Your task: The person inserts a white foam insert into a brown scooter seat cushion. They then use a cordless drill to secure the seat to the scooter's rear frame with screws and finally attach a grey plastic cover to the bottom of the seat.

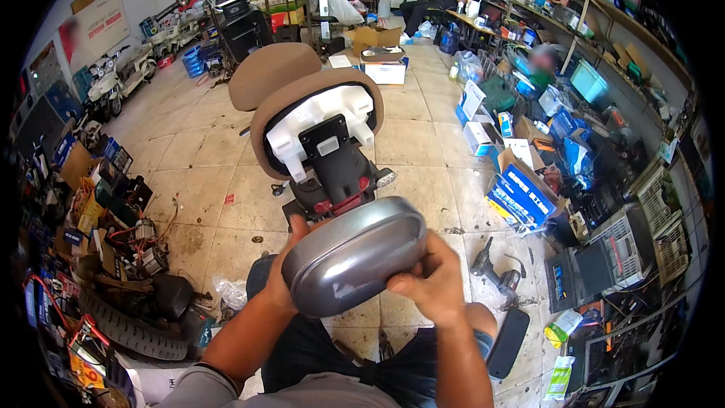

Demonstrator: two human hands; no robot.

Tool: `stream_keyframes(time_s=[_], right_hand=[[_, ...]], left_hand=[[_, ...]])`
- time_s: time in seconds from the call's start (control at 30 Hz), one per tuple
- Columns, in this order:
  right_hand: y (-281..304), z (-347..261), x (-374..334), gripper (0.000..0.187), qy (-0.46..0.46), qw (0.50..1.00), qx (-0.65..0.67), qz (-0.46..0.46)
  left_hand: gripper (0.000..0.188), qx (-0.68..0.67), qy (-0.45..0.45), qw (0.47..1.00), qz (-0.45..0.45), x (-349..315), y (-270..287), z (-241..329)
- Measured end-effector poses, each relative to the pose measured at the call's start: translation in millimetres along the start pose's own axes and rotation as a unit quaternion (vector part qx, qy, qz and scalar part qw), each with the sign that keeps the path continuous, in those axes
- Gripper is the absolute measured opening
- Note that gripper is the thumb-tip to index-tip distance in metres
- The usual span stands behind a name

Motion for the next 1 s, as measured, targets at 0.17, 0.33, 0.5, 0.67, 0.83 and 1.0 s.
stream_keyframes(time_s=[0.17, 0.33, 0.5, 0.67, 0.83, 1.0], right_hand=[[10, -41, 22, 0.085, 0.139, 0.984, -0.113, 0.016], [2, -70, 41, 0.088, 0.145, 0.952, -0.271, 0.005], [-11, -82, 50, 0.088, 0.131, 0.951, -0.278, -0.015], [-13, -86, 58, 0.089, 0.119, 0.943, -0.309, 0.027], [-23, -94, 64, 0.082, 0.114, 0.942, -0.315, 0.026], [-29, -102, 74, 0.08, 0.102, 0.938, -0.331, 0.032]], left_hand=[[0.056, 0.295, -0.17, 0.94, -0.005, -25, -17, 39], [0.082, 0.623, -0.365, 0.689, -0.06, -29, -33, 56], [0.073, 0.629, -0.452, 0.633, -0.023, -29, -28, 48], [0.067, 0.585, -0.481, 0.652, -0.013, -26, -11, 39], [0.069, 0.528, -0.502, 0.685, -0.007, -20, -1, 42], [0.066, 0.527, -0.507, 0.682, -0.001, -15, 0, 59]])
Point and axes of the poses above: each hand's wrist, its own x-axis towards the middle knuckle, its own y-axis out of the back of the hand, z = x × y, the point moved 4 cm from there along x, towards the middle knuckle, and after that the axes turned 15 degrees about -y, right-handed, at the moved point
